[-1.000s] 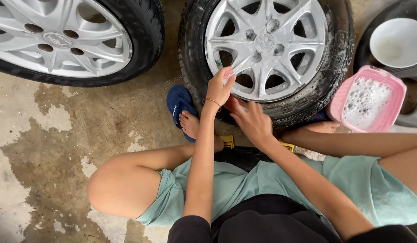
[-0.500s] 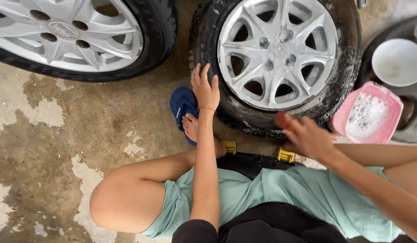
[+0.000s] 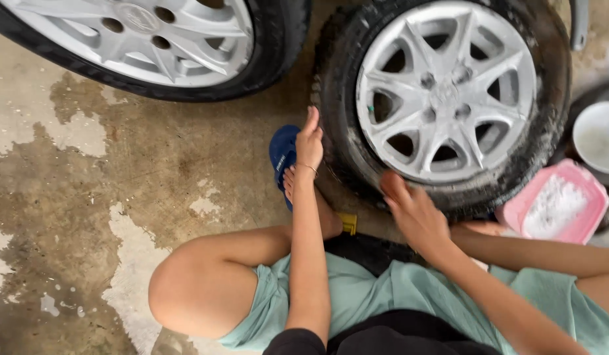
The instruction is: The person sits on the floor and scrubs a car tire with a sponge and soapy water from a pink basin. They clean the rim and tire surface, repeatedly dipping the sponge to reapply soap.
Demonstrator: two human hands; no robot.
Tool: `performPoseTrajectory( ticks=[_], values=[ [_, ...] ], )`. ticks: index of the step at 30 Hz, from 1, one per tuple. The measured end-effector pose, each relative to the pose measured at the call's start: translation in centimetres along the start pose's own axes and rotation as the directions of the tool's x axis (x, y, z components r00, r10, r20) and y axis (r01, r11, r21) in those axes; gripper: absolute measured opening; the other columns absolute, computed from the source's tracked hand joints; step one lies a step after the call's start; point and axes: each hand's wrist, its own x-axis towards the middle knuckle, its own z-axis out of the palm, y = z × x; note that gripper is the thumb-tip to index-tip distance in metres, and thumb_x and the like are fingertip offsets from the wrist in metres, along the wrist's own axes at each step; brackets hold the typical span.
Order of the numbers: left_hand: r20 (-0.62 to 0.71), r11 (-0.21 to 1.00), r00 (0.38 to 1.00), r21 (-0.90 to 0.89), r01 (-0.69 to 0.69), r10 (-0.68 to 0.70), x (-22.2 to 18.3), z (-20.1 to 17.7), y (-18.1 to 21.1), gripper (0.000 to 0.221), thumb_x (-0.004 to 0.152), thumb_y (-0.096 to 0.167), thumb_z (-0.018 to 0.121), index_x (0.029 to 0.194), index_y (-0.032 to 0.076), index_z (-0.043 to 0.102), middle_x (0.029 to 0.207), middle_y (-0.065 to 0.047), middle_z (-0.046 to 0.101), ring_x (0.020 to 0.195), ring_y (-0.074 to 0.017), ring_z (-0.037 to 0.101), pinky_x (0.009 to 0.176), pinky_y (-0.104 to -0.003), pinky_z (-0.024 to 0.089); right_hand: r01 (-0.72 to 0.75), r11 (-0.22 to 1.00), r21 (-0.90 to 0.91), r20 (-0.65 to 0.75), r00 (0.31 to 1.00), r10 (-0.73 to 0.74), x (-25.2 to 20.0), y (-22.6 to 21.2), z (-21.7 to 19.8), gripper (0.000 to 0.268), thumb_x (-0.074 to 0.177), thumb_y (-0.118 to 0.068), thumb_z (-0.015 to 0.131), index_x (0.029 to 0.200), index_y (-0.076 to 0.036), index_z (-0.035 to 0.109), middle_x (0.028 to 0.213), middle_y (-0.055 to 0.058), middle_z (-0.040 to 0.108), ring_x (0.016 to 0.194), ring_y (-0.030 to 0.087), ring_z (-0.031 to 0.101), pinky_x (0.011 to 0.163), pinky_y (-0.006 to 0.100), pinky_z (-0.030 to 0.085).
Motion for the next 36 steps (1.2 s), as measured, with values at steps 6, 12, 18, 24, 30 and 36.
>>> performPoseTrajectory(
  ticks=[6, 12, 18, 24, 30, 36],
  values=[
    [0.101, 0.999, 0.995, 0.038, 0.002, -0.006, 1.2, -1.3, -1.4, 0.070, 0.091, -0.008, 0.045, 0.154, 0.022, 0.045, 0.162, -0.009, 0.036, 0.148, -0.0285, 0.036, 0.126, -0.044, 0.025, 0.064, 0.987, -0.146, -0.110, 0.991, -0.080, 5.7, -5.5, 0.5, 0.057, 0.107, -0.049, 0.043, 0.153, -0.016, 0.039, 0.091, 0.012, 0.054, 0.075, 0.032, 0.068, 0.051, 0.045, 0.058],
    [0.141, 0.998, 0.988, -0.014, 0.059, -0.057, 0.9, -2.1, 0.8, 0.075, 0.083, -0.013, 0.044, 0.148, 0.023, 0.053, 0.158, -0.005, 0.042, 0.147, -0.0278, 0.037, 0.125, -0.042, 0.027, 0.030, 0.997, -0.077, -0.148, 0.988, -0.041, 11.6, -9.7, -3.4, 0.055, 0.112, -0.047, 0.037, 0.156, -0.013, 0.034, 0.098, 0.013, 0.056, 0.077, 0.030, 0.069, 0.053, 0.040, 0.058],
    [0.138, 0.992, 0.983, 0.055, 0.110, -0.117, 0.1, -2.2, 1.8, 0.071, 0.088, -0.007, 0.041, 0.146, 0.032, 0.054, 0.155, 0.003, 0.047, 0.144, -0.0245, 0.043, 0.124, -0.040, 0.031, 0.115, 0.931, -0.346, -0.212, 0.957, -0.197, 1.2, -3.6, 2.1, 0.057, 0.106, -0.053, 0.041, 0.146, -0.014, 0.050, 0.076, 0.006, 0.050, 0.051, 0.016, 0.054, 0.032, 0.024, 0.037],
    [0.173, 0.993, 0.979, 0.056, 0.101, -0.109, 0.9, -1.6, -0.4, 0.068, 0.094, -0.005, 0.039, 0.153, 0.029, 0.046, 0.160, 0.004, 0.040, 0.150, -0.0264, 0.034, 0.128, -0.049, 0.007, -0.002, 0.976, -0.219, -0.383, 0.920, -0.084, 16.6, -10.5, -0.3, 0.054, 0.112, -0.049, 0.040, 0.153, -0.014, 0.040, 0.089, 0.009, 0.055, 0.064, 0.022, 0.066, 0.047, 0.034, 0.054],
    [0.139, 0.997, 0.989, 0.060, 0.049, -0.056, -0.5, -2.0, 3.6, 0.063, 0.097, -0.005, 0.034, 0.155, 0.016, 0.045, 0.157, -0.012, 0.044, 0.148, -0.0378, 0.035, 0.128, -0.055, -0.003, 0.064, 0.944, -0.325, 0.066, 0.997, -0.045, 5.7, -9.5, -0.7, 0.060, 0.109, -0.054, 0.017, 0.157, -0.021, 0.033, 0.095, 0.014, 0.059, 0.069, 0.018, 0.063, 0.049, 0.026, 0.053],
    [0.180, 0.991, 0.977, 0.087, 0.101, -0.116, 0.6, -2.1, 1.0, 0.072, 0.092, -0.002, 0.040, 0.156, 0.032, 0.040, 0.162, 0.009, 0.036, 0.151, -0.0239, 0.035, 0.128, -0.053, 0.006, 0.059, 0.982, -0.179, -0.131, 0.988, -0.083, 15.3, -13.7, -2.7, 0.055, 0.112, -0.050, 0.030, 0.155, -0.015, 0.033, 0.103, 0.017, 0.058, 0.082, 0.031, 0.072, 0.062, 0.039, 0.061]
  ],
)
